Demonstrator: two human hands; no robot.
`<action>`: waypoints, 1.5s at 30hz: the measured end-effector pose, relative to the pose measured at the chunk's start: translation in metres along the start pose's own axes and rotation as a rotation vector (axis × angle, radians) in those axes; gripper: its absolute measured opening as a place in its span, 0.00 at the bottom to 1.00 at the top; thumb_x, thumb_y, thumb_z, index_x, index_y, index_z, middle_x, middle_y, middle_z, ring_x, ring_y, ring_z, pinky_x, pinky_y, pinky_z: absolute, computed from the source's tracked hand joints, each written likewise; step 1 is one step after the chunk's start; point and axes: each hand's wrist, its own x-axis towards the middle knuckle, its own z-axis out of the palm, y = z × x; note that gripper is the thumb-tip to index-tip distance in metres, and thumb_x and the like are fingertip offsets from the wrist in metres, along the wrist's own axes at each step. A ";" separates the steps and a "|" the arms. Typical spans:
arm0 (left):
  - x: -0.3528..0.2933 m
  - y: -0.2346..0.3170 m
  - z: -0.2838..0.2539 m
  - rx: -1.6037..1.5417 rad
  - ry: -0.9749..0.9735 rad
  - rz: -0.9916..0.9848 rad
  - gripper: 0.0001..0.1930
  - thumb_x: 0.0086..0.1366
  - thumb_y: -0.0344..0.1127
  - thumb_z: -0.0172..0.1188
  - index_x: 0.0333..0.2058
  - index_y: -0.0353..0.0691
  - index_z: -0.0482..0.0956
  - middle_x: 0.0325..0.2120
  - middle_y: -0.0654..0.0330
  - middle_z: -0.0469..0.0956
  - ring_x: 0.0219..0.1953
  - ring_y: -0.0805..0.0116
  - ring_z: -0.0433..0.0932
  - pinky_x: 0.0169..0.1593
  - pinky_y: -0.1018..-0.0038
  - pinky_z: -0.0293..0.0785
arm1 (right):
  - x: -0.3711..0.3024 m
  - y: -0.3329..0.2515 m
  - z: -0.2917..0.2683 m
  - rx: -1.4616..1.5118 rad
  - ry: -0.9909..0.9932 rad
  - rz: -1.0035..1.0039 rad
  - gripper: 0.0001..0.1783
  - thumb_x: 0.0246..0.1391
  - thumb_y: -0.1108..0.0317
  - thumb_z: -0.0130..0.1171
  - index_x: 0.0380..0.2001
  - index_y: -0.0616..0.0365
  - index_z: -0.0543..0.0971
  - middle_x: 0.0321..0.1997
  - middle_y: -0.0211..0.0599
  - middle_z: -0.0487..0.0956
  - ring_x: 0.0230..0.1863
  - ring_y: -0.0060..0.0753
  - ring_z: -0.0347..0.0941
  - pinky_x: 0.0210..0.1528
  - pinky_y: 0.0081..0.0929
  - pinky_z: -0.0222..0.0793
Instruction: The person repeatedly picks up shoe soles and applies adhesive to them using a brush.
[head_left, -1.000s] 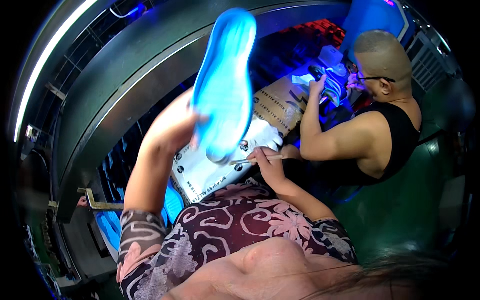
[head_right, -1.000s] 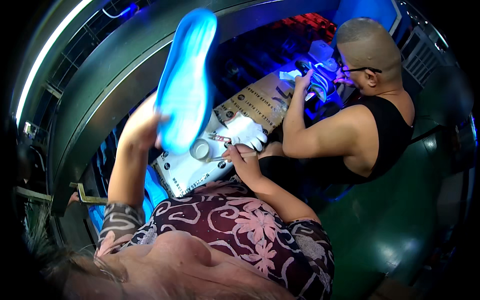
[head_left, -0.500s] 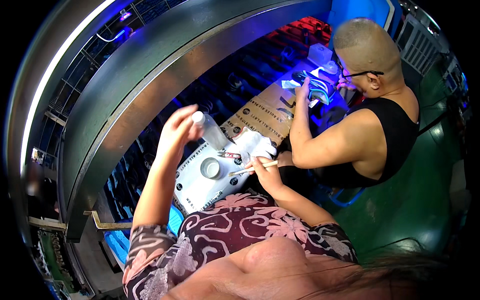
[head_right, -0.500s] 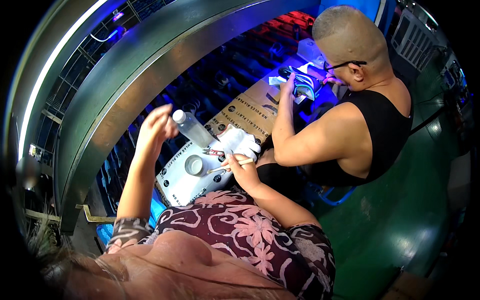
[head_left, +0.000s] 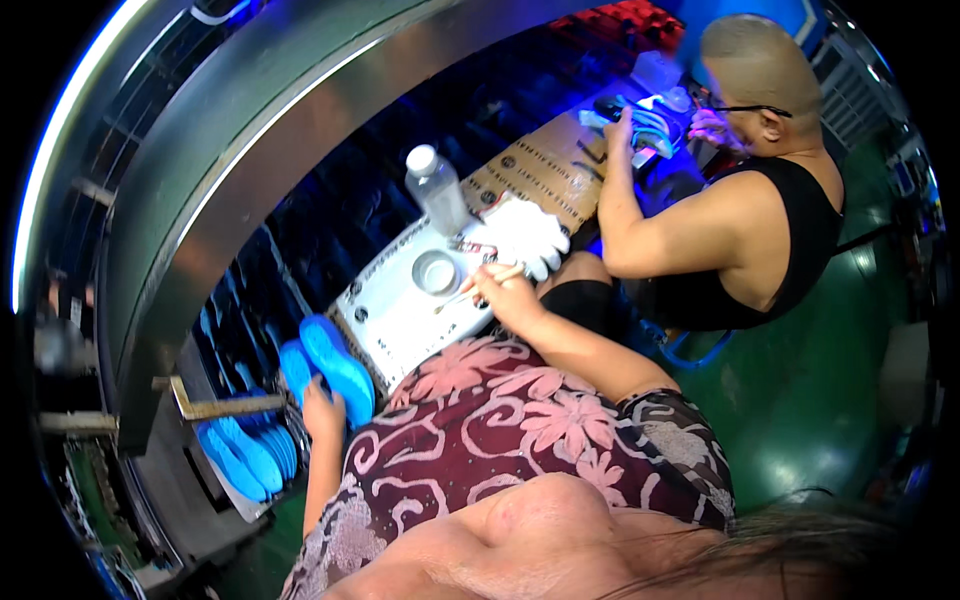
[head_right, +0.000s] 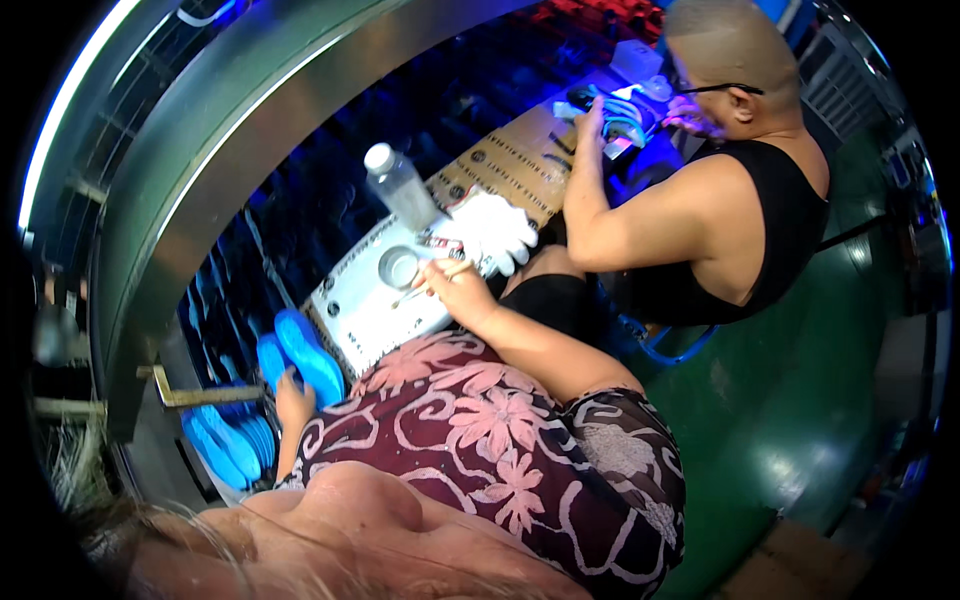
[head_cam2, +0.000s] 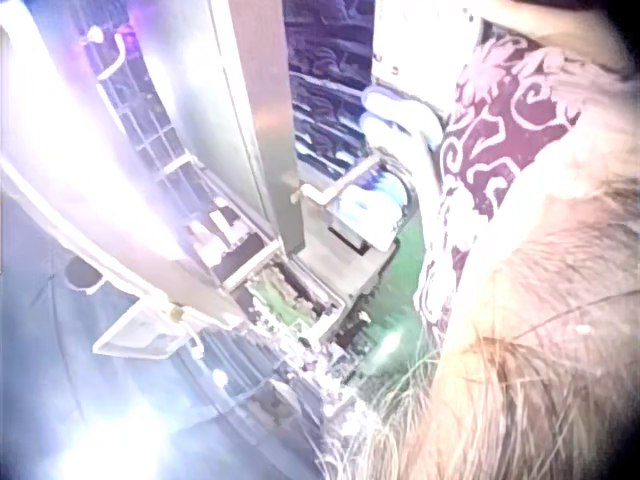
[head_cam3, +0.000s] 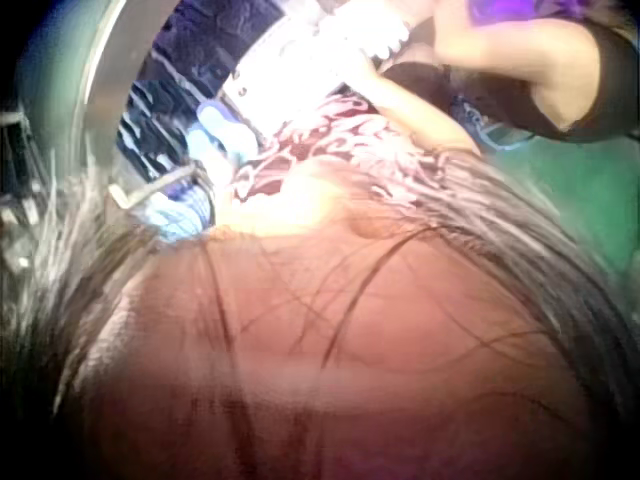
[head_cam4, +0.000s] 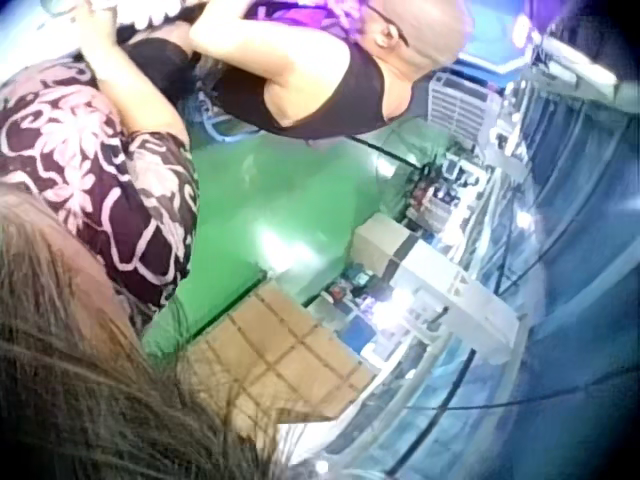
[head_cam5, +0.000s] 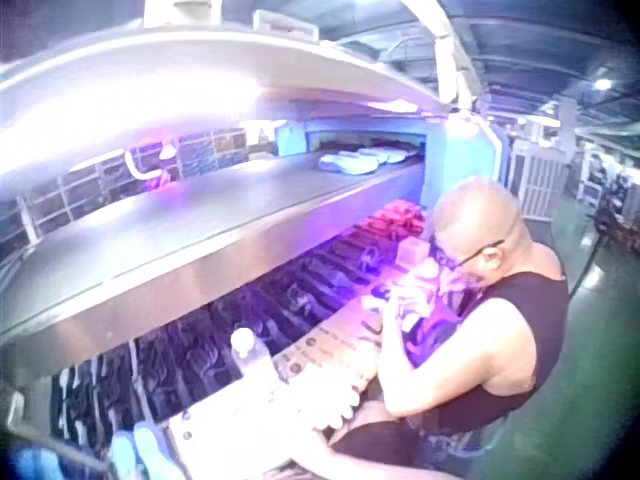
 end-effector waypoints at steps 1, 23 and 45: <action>0.003 -0.001 0.001 -0.049 0.023 -0.007 0.21 0.50 0.32 0.57 0.45 0.38 0.70 0.33 0.50 0.74 0.34 0.52 0.74 0.38 0.63 0.70 | 0.002 0.002 -0.002 -0.036 0.011 -0.008 0.17 0.59 0.63 0.47 0.24 0.63 0.78 0.21 0.31 0.76 0.24 0.19 0.68 0.28 0.17 0.64; 0.024 0.035 0.000 0.239 -0.393 -0.125 0.17 0.51 0.39 0.54 0.36 0.33 0.71 0.27 0.43 0.77 0.30 0.46 0.76 0.36 0.58 0.72 | 0.075 0.026 -0.008 -0.684 -0.076 -0.339 0.11 0.43 0.61 0.60 0.18 0.56 0.79 0.21 0.35 0.77 0.27 0.39 0.73 0.34 0.30 0.65; 0.010 0.114 -0.044 -1.570 -0.392 -0.271 0.28 0.55 0.35 0.56 0.52 0.37 0.56 0.37 0.52 0.72 0.26 0.67 0.75 0.22 0.78 0.71 | 0.050 0.003 -0.029 0.075 0.038 0.025 0.19 0.57 0.59 0.48 0.27 0.66 0.78 0.23 0.34 0.75 0.26 0.21 0.66 0.33 0.17 0.60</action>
